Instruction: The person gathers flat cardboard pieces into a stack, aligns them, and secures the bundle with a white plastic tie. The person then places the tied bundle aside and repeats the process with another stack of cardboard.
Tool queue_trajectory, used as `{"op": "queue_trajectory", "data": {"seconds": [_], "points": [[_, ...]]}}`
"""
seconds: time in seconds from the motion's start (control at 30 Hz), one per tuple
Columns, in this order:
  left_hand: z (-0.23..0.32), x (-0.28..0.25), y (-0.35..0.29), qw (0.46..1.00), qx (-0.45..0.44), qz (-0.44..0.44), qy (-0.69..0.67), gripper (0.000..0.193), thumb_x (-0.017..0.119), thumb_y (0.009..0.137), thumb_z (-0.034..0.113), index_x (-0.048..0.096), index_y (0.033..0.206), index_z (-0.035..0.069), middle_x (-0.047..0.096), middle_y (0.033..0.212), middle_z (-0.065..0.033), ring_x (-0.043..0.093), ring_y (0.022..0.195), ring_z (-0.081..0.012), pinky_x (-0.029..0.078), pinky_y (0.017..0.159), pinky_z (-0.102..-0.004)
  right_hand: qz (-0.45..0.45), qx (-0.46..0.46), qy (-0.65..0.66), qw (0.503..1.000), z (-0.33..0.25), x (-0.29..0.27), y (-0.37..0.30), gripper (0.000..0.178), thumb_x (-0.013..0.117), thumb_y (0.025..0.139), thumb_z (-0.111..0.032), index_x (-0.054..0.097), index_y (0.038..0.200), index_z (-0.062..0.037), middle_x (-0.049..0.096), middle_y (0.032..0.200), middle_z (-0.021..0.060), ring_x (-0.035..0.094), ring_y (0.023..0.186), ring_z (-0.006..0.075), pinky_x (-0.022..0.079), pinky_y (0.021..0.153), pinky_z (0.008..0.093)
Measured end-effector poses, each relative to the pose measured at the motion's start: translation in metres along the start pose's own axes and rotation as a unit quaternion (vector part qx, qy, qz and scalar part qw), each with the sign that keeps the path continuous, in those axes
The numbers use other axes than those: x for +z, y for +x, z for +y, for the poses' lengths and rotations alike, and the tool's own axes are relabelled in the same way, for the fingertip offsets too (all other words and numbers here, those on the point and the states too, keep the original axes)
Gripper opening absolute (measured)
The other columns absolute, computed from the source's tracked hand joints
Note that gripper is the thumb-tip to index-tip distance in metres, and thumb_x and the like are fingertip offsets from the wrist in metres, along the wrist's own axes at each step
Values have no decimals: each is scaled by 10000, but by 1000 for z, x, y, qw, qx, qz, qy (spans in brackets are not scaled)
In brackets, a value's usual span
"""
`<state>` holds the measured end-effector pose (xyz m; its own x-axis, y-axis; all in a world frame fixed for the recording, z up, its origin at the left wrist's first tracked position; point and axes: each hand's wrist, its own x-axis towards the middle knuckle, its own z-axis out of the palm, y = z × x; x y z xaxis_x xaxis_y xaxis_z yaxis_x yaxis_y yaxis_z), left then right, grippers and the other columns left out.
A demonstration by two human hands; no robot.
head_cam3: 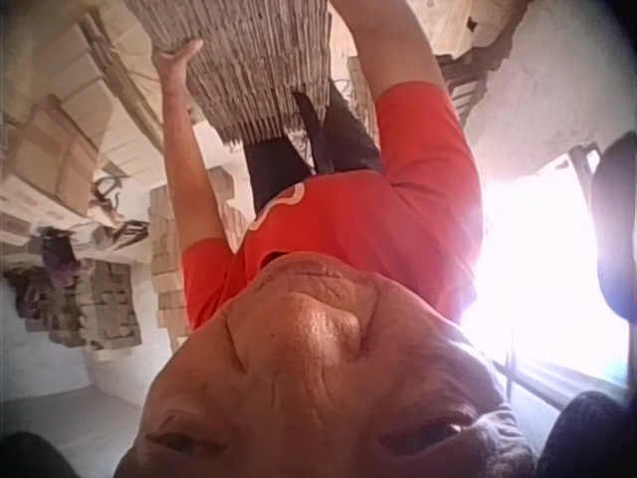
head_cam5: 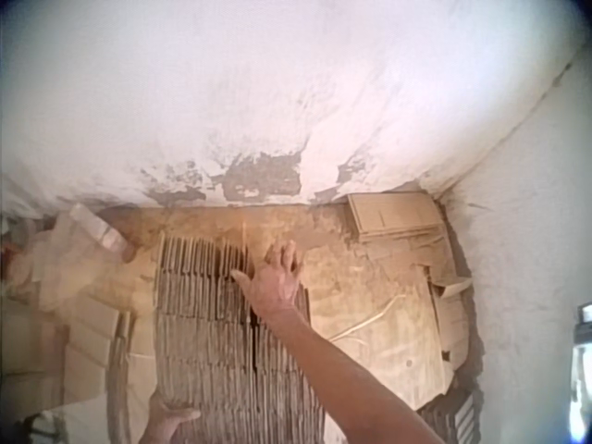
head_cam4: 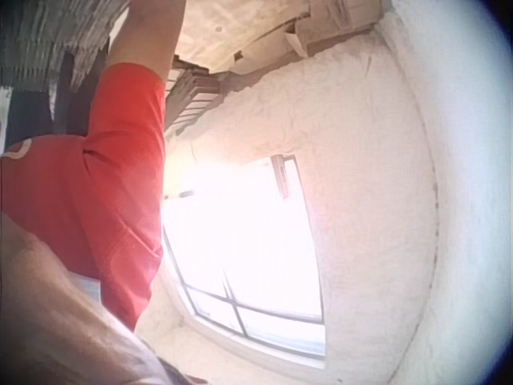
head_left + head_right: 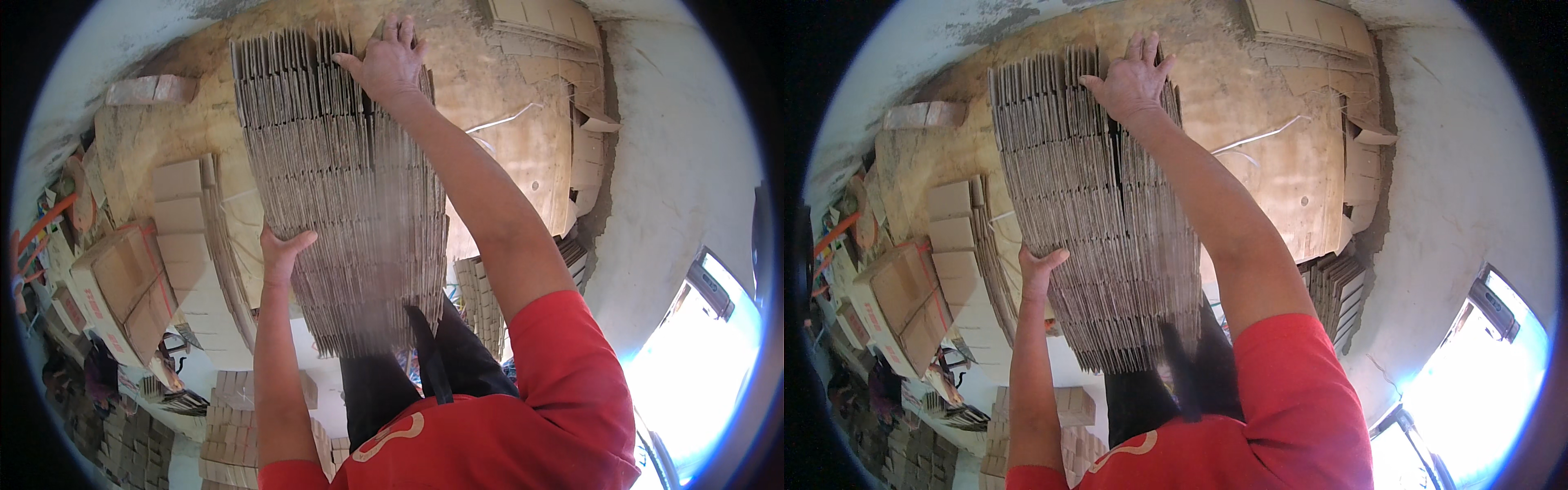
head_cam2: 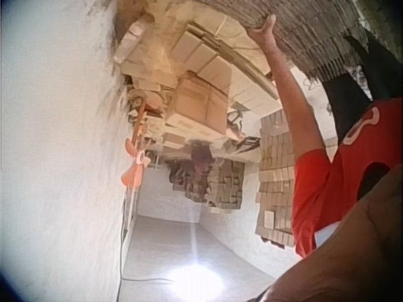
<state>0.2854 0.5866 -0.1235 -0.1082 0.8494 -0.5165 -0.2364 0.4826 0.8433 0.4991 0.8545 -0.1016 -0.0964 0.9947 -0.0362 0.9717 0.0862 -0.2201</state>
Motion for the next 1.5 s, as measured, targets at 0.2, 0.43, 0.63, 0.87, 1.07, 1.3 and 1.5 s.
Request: {"op": "queue_trajectory", "data": {"seconds": [0.2,0.43,0.63,0.87,1.07,1.3,1.5], "points": [[0,0,0,1000,-17,1,13,841,842,585,110,414,1296,-26,556,1172,-85,555,1051,-214,443,952,-341,-12,17,-19,1000,-1,-5,0,603,553,806,-620,719,965,-62,259,1505,159,138,1408,346,164,1078,568],[0,-1,-1,1000,-7,8,16,842,855,588,162,419,1282,-28,564,1149,-88,568,1023,-217,470,901,-336,-52,18,-35,998,-1,-1,3,527,566,832,-515,619,1201,-143,245,1503,171,106,1413,355,100,1073,633],[5,3,0,999,-39,-7,2,833,844,593,131,411,1282,-45,561,1152,-90,561,1031,-216,455,928,-335,121,-56,27,991,13,18,5,515,604,797,-254,503,1297,-185,353,1436,156,211,1390,343,130,1045,671],[2,-1,-1,999,-36,-7,2,793,823,603,98,421,1273,-39,563,1143,-92,569,1007,-206,472,900,-328,47,-277,-94,955,15,12,7,482,574,788,-81,531,1259,-175,523,1261,91,427,1258,247,170,1065,634],[3,1,0,999,-31,-8,-2,770,811,605,72,426,1262,-37,573,1113,-88,577,975,-198,492,864,-326,19,-312,-95,945,10,10,8,605,546,813,-78,387,1385,-198,557,1151,71,562,1076,228,188,1093,553],[15,5,-5,998,-59,10,-4,755,800,600,62,432,1251,-35,579,1087,-87,585,945,-183,508,839,-317,108,-345,-53,931,3,2,8,313,595,698,-43,637,999,-116,549,1087,56,514,1090,214,216,1103,495],[13,8,-2,999,-42,10,11,771,823,586,132,447,1239,-29,588,1090,-101,602,944,-208,523,848,-342,64,-389,-60,917,3,16,21,510,539,786,-16,513,1266,-187,552,1059,50,544,1049,196,215,1106,508]]}}
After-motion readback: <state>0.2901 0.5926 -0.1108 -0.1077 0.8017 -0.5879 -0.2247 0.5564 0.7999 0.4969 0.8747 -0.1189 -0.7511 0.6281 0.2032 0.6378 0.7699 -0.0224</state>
